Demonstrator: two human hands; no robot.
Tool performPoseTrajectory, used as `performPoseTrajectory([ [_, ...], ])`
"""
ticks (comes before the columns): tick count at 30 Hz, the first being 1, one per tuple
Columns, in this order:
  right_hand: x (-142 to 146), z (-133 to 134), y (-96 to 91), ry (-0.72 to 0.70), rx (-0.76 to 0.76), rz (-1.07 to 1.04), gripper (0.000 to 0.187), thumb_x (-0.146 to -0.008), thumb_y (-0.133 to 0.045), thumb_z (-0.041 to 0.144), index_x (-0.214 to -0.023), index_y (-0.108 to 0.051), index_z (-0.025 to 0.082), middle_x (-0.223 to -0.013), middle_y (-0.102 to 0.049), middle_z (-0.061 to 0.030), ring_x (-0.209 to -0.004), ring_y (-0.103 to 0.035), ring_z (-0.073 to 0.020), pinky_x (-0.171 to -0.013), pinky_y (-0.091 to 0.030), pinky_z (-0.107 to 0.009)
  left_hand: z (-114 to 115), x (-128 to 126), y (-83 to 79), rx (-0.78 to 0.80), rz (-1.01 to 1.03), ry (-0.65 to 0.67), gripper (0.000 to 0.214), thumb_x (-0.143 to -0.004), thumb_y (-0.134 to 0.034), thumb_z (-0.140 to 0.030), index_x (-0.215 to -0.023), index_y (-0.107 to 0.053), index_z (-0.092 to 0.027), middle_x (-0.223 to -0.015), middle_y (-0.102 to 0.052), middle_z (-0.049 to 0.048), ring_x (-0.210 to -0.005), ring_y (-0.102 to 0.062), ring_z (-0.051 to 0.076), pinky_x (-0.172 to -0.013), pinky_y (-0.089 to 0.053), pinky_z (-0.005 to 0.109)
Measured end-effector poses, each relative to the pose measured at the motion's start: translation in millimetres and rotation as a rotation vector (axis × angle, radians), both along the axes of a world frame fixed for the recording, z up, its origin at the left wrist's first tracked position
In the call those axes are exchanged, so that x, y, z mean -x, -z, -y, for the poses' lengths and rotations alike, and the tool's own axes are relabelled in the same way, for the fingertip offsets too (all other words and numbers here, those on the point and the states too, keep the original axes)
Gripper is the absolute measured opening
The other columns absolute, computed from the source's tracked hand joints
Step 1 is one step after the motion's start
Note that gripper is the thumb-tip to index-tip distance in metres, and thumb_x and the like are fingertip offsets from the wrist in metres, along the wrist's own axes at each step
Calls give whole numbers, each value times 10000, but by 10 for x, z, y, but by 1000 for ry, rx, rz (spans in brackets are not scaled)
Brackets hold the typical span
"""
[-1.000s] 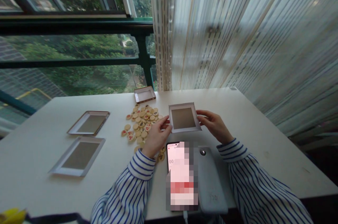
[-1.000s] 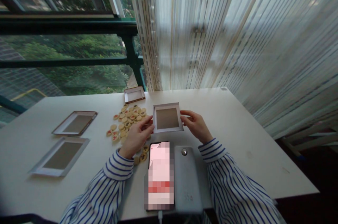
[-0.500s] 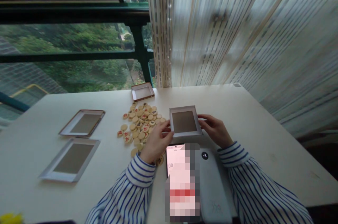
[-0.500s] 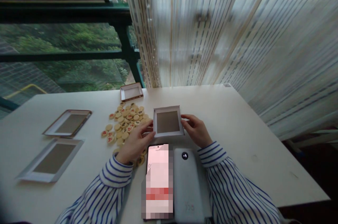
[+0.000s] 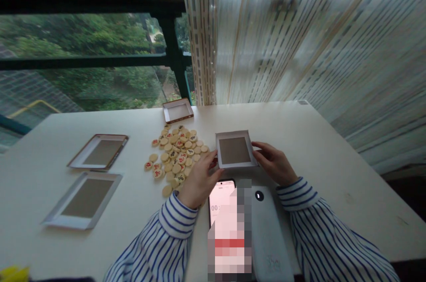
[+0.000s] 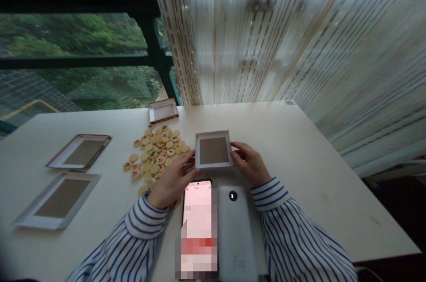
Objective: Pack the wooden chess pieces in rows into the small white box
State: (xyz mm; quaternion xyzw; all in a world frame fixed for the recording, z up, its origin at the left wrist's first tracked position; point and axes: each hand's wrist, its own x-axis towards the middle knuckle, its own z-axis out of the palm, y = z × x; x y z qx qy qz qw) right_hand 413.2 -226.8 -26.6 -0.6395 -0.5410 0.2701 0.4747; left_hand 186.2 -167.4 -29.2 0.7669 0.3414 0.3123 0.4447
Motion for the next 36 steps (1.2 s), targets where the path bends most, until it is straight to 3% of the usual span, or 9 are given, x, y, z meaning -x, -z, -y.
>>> performPoseTrajectory([
  [4,-8,17,-4,-22,27,79,383,-791,-546,342,-1138,-571,180,-940,-666,-90,-807,-636,-193,-695,-537,-346,14,-27,-46,-124,-83,-24,426,-790,-552,-211,-1213,-501,-199,-1155,-575,88,-1025,-553,193,-895,-463,355],
  [9,-43,37,3,-89,22,223,458,-785,-555,325,-1218,-515,184,-1114,-615,-112,-902,-604,-207,-676,-516,-342,19,-43,-63,-196,-157,-53,350,-786,-549,-190,-1136,-549,-191,-1092,-607,79,-936,-583,187,-828,-477,327],
  [16,-97,55,19,-216,32,372,633,-702,-639,332,-1296,-454,211,-1190,-581,-114,-1044,-548,-261,-838,-468,-443,17,-57,-72,-205,-229,-41,339,-783,-536,-173,-1121,-553,-187,-1049,-624,72,-924,-584,190,-839,-460,331],
  [36,-137,22,112,-216,-5,585,526,-761,-579,336,-1252,-494,167,-1200,-576,-139,-1088,-524,-275,-929,-411,-467,12,-117,-38,-271,-309,-71,290,-808,-496,-151,-1082,-588,-139,-1120,-608,117,-1033,-561,212,-933,-426,362],
])
